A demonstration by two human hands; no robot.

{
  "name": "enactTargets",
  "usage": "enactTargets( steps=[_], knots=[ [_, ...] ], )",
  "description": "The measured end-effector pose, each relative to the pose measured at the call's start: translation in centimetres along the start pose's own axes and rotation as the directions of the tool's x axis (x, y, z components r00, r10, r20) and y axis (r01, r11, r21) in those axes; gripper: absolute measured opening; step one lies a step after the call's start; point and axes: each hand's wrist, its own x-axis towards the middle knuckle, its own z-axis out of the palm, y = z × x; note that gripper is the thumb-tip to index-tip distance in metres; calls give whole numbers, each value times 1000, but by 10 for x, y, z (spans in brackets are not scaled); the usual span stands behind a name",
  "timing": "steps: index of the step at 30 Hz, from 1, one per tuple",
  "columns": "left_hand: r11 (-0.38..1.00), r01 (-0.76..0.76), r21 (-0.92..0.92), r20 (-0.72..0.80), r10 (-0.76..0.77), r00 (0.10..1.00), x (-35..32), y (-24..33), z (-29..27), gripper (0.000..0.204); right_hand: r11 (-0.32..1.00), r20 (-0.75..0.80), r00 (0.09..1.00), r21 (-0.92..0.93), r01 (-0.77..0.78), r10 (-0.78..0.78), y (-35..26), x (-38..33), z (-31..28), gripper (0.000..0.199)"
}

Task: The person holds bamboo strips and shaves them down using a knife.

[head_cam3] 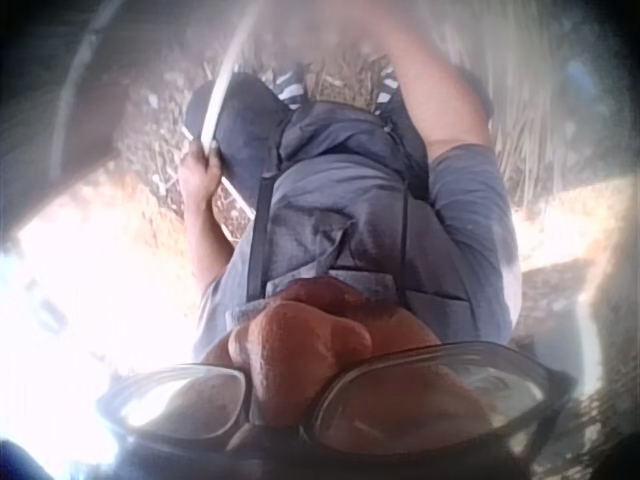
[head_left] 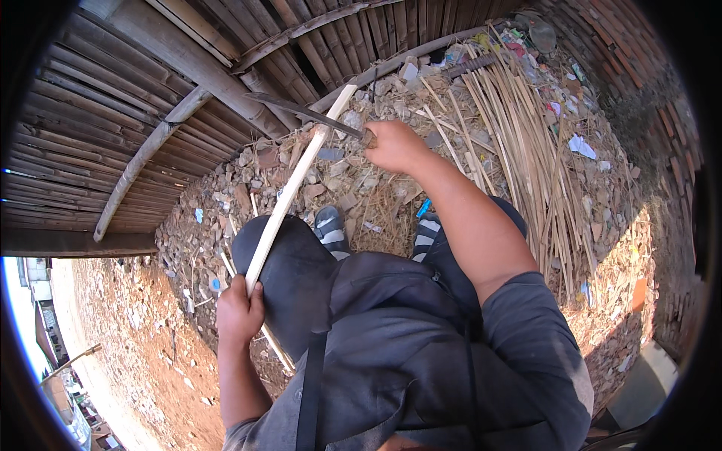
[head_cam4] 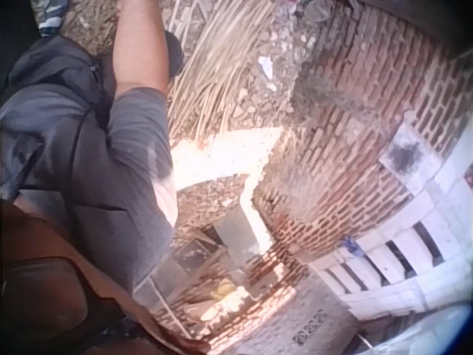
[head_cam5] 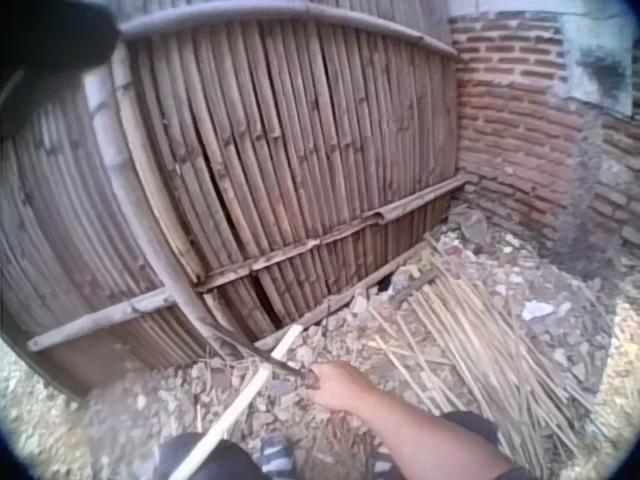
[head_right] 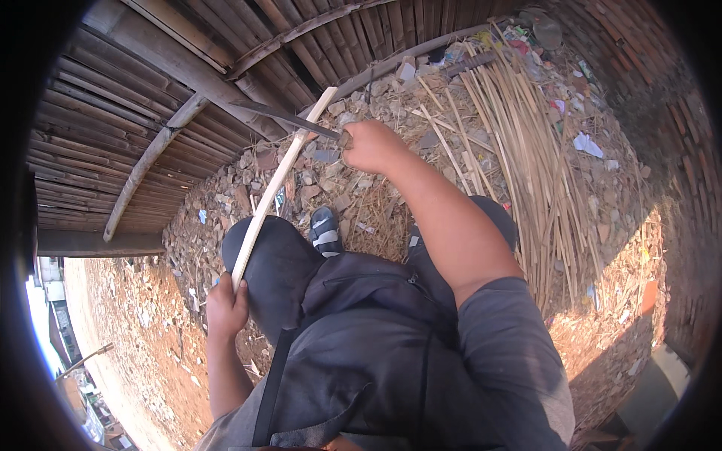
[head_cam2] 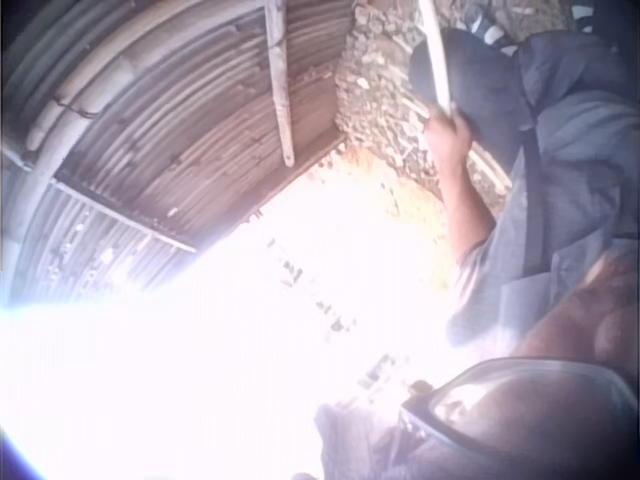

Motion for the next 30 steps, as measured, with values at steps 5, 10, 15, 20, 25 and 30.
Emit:
enactTargets(
  steps=[5, 10, 15, 20, 25, 30],
  knots=[
    [999, 0, -51, 1, 0, 1000, 0, 2, -3, 27, 988, 180, 976, -65, 139, -125, -32, -20, 10, 47],
    [1000, 0, -17, -17, -1, 1000, -2, -1, 0, 26, 974, 222, 962, -123, 188, -158, -44, -16, 7, 40],
    [999, 11, -40, 4, -11, 1000, -1, -2, 0, 26, 999, 48, 999, 36, 6, -8, -5, 0, 7, 40],
    [996, -22, -85, -17, 21, 1000, -1, -7, 1, 26, 1000, 22, 1000, 25, 17, -18, -19, -12, 5, 44],
    [994, 26, -109, 5, -25, 1000, 0, -1, -1, 26, 972, 200, 965, -128, 198, -171, -45, -24, 13, 47],
    [994, 12, -108, -5, -12, 1000, 0, -4, 2, 27, 980, 174, 974, -113, 166, -145, -32, -7, -6, 48]
  ],
)
